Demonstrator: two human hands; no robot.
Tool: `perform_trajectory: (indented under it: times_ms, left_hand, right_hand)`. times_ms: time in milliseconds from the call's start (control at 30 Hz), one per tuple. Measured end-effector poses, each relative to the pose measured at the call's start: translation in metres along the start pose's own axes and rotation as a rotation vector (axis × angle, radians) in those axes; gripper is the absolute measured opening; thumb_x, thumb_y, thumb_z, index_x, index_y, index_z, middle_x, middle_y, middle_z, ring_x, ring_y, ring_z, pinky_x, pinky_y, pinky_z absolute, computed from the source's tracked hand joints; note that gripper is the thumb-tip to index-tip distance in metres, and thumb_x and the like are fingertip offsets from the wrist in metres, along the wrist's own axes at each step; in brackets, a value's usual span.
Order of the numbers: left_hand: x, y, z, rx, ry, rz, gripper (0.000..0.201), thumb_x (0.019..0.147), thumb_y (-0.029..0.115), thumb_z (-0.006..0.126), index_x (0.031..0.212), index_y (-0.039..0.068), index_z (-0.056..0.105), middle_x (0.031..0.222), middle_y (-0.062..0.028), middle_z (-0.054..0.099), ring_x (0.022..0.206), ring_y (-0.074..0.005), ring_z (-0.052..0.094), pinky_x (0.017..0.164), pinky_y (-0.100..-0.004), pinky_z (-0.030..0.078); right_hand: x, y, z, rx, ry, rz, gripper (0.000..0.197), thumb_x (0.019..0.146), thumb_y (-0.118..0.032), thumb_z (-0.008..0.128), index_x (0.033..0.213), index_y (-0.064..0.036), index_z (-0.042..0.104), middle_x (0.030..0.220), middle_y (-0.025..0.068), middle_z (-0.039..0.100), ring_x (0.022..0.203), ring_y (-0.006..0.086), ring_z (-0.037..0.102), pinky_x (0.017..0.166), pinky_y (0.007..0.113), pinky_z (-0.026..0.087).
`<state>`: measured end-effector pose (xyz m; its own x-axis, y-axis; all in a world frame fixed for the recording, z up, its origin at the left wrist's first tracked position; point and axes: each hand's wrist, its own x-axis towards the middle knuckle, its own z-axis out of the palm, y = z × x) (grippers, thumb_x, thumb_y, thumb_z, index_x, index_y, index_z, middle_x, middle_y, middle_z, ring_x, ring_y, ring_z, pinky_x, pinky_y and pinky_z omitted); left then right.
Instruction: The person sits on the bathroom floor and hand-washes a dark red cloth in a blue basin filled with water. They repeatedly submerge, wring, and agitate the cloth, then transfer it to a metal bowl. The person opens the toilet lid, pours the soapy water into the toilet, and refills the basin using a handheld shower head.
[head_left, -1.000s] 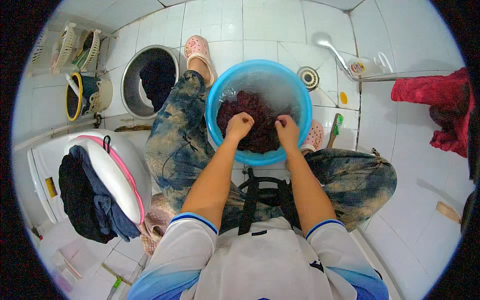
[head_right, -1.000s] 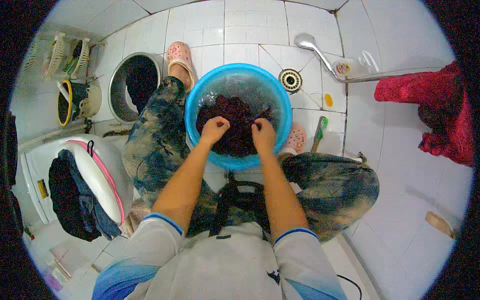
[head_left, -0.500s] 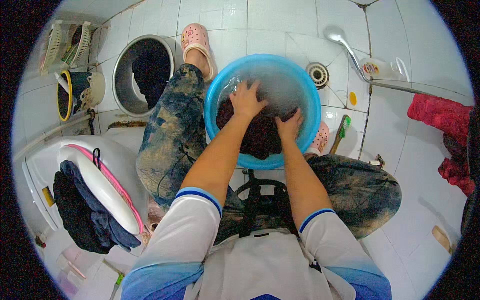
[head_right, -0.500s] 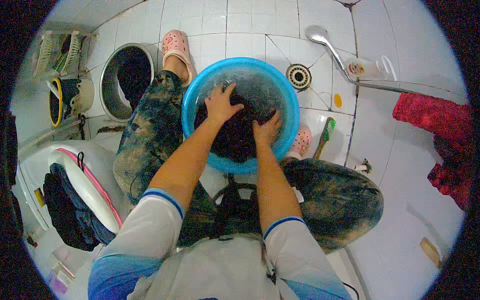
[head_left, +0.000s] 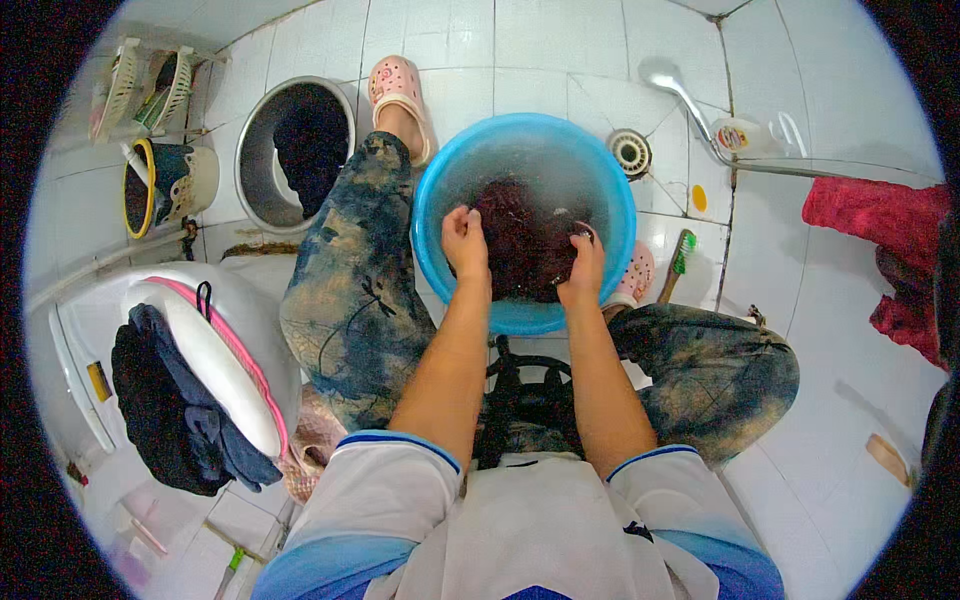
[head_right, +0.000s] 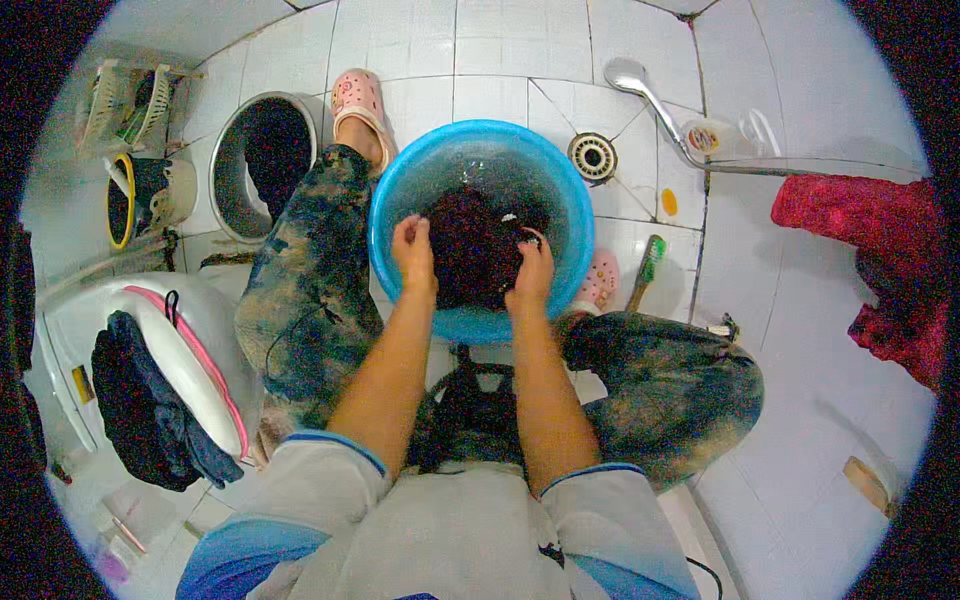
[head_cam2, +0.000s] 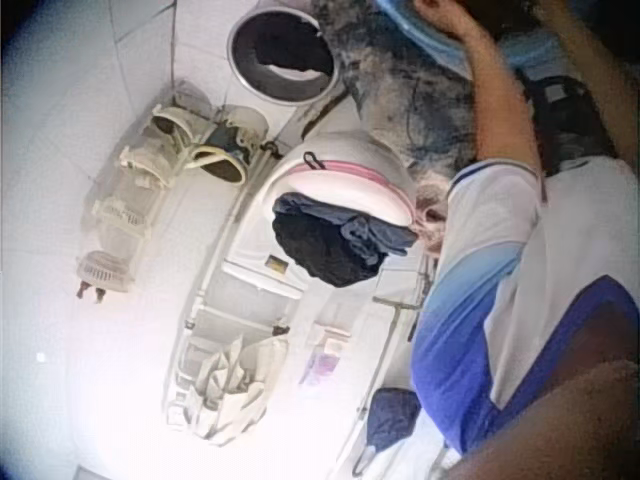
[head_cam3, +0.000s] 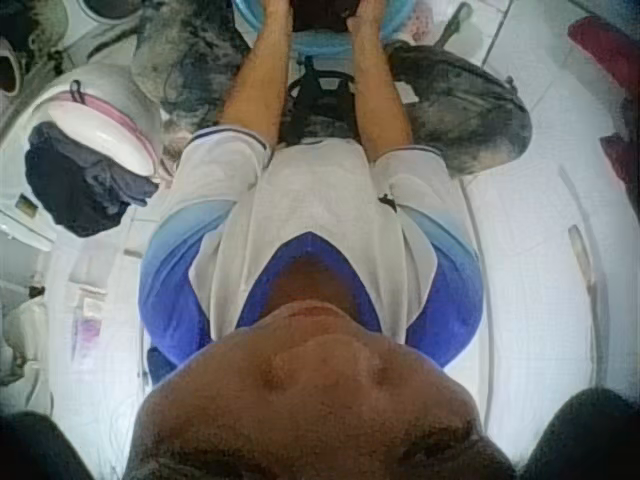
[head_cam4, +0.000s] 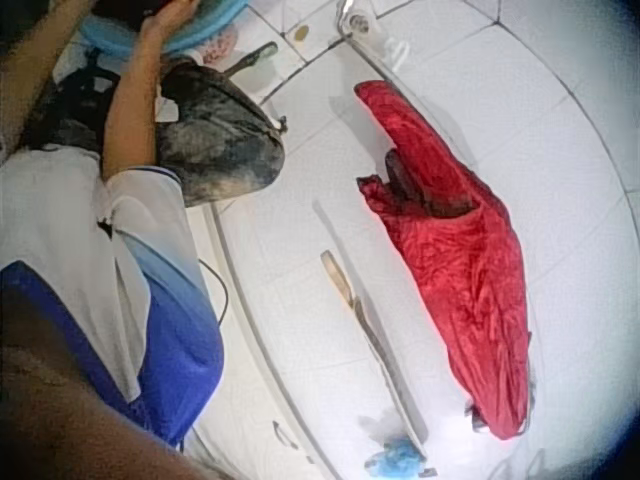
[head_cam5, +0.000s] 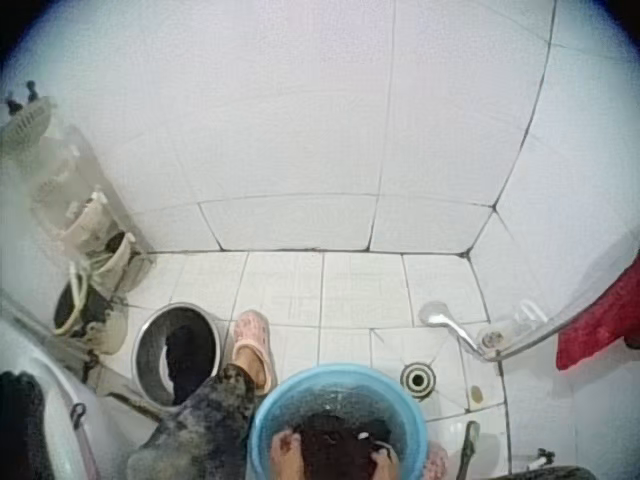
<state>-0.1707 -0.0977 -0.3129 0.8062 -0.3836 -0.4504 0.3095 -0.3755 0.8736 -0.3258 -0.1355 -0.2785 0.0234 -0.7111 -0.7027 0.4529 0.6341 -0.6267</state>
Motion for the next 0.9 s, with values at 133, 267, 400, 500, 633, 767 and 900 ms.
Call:
perform_trajectory:
  times_ms: [133,267,400,500,633,767,900]
  left_hand:
    - [-0.075,0.012,-0.020,-0.655,-0.009,-0.674,0.038,0.088,0.046,0.055,0.074,0.011,0.047,0.065,-0.0012,0.053,0.052,-0.0118,0.050,0.044,-0.0262,0.046]
    - [-0.112,-0.001,-0.025,-0.886,-0.375,-0.939,0.069,0.076,0.073,0.046,0.103,0.010,0.052,0.097,-0.0168,0.056,0.084,-0.0253,0.056,0.072,-0.0381,0.049]
    - [-0.104,0.054,-0.017,-1.084,-0.613,-0.704,0.089,0.073,0.079,0.041,0.129,0.010,0.043,0.121,-0.0175,0.050,0.101,-0.0301,0.053,0.087,-0.0434,0.045]
    - [-0.063,0.036,-0.022,-1.497,-0.910,-0.863,0.074,0.080,0.068,0.045,0.123,0.007,0.046,0.115,-0.0129,0.055,0.094,-0.0291,0.055,0.086,-0.0438,0.047]
    - [-0.050,-0.042,-0.021,-1.172,-0.726,-0.645,0.040,0.092,0.036,0.043,0.116,0.006,0.052,0.105,-0.0106,0.059,0.092,-0.0284,0.057,0.086,-0.0416,0.048]
    - [-0.073,0.022,-0.001,-0.931,-0.413,-0.817,0.036,0.089,0.039,0.050,0.106,0.008,0.058,0.106,-0.0071,0.061,0.095,-0.0229,0.059,0.082,-0.0367,0.050]
    - [-0.032,-0.002,-0.014,-1.227,-0.892,-0.709,0.041,0.085,0.045,0.057,0.092,0.004,0.061,0.090,-0.0085,0.064,0.078,-0.0227,0.063,0.070,-0.0352,0.053]
  right_hand:
    - [-0.055,-0.048,0.057,0.064,-0.059,-0.059,0.031,0.077,-0.007,0.049,0.107,-0.0070,0.054,0.095,0.0087,0.059,0.082,0.0222,0.060,0.070,0.035,0.051]
    - [-0.100,-0.058,0.074,0.186,-0.142,-0.055,0.029,0.077,-0.007,0.050,0.106,-0.0065,0.053,0.098,0.0101,0.058,0.086,0.0238,0.059,0.076,0.036,0.050]
    - [-0.124,-0.045,0.050,-0.285,-0.242,-0.313,0.030,0.082,-0.008,0.050,0.112,-0.0053,0.051,0.110,0.0113,0.055,0.096,0.0244,0.056,0.085,0.037,0.046]
    - [-0.153,-0.033,0.052,-0.831,-0.330,-0.576,0.039,0.078,-0.016,0.063,0.113,-0.0045,0.052,0.104,0.0104,0.056,0.096,0.0225,0.055,0.084,0.034,0.044]
    - [-0.119,-0.008,0.069,-1.281,-0.194,-0.667,0.033,0.075,-0.024,0.068,0.101,-0.0070,0.059,0.096,0.0133,0.058,0.090,0.0303,0.057,0.080,0.038,0.045]
    - [-0.049,-0.014,0.062,-1.141,0.161,-0.715,0.019,0.077,-0.022,0.066,0.086,-0.0056,0.063,0.087,0.0122,0.061,0.082,0.0314,0.059,0.075,0.039,0.046]
    - [-0.094,0.001,0.067,-1.075,-0.146,-0.841,0.019,0.076,-0.020,0.066,0.089,-0.0068,0.062,0.092,0.0122,0.062,0.086,0.0329,0.059,0.078,0.038,0.047]
